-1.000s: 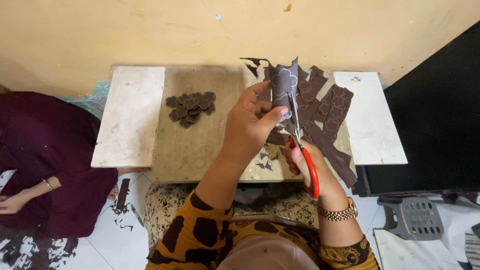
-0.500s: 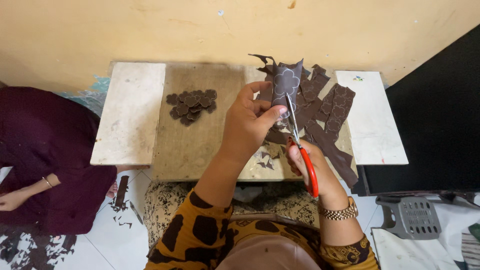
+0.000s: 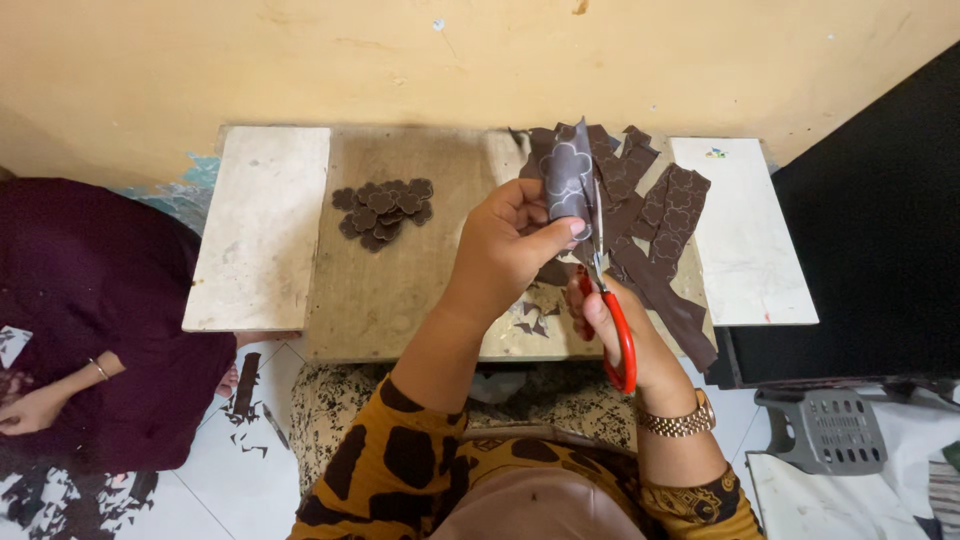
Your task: The person uses red-handled scissors to cut a dark brown patterned fabric into small, flower-like shapes. They hold the fabric with their left hand and cut with their right, placing the finished pieces into a growing pile on the wooden board.
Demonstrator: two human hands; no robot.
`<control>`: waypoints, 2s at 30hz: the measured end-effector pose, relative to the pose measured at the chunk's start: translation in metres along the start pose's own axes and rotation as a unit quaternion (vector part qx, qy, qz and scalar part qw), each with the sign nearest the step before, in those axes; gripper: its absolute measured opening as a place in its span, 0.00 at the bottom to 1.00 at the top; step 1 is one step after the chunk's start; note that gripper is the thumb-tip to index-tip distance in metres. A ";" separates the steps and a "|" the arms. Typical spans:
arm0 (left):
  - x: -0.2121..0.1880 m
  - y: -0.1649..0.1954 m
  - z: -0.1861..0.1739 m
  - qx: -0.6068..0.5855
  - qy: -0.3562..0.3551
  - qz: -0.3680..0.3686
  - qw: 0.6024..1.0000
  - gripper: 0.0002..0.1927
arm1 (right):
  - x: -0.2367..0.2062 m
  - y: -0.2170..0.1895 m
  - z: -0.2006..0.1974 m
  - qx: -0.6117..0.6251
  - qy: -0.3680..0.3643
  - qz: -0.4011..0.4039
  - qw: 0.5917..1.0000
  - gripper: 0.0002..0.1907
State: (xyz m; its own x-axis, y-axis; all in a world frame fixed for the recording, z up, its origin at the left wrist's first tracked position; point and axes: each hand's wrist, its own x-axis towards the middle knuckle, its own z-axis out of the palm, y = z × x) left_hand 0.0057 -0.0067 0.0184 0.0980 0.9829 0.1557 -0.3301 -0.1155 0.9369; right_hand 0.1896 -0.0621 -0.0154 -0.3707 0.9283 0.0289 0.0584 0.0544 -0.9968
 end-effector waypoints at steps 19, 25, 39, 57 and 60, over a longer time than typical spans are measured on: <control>-0.003 -0.008 0.019 -0.155 -0.039 -0.114 0.981 0.05 | -0.004 -0.011 0.004 0.016 0.043 -0.057 0.997 0.37; -0.006 -0.010 0.028 -0.174 -0.017 -0.072 0.982 0.06 | -0.002 -0.006 0.007 0.030 0.081 -0.031 0.996 0.34; -0.004 -0.014 0.017 -0.132 0.017 -0.096 0.986 0.06 | -0.005 0.001 -0.002 0.042 0.050 -0.003 0.998 0.29; 0.000 -0.022 0.016 -0.133 0.005 -0.078 0.988 0.07 | 0.003 0.016 0.005 0.048 0.079 -0.010 0.996 0.28; 0.000 -0.021 0.014 -0.129 0.009 -0.078 0.989 0.08 | 0.003 0.016 0.004 0.034 0.088 0.001 0.996 0.29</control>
State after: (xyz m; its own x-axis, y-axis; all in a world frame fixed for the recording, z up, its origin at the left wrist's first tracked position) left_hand 0.0263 -0.0063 0.0028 0.1510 0.9885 0.0089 -0.5402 0.0749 0.8382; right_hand 0.1855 -0.0599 -0.0315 -0.2023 0.9787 0.0336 -0.0060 0.0331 -0.9994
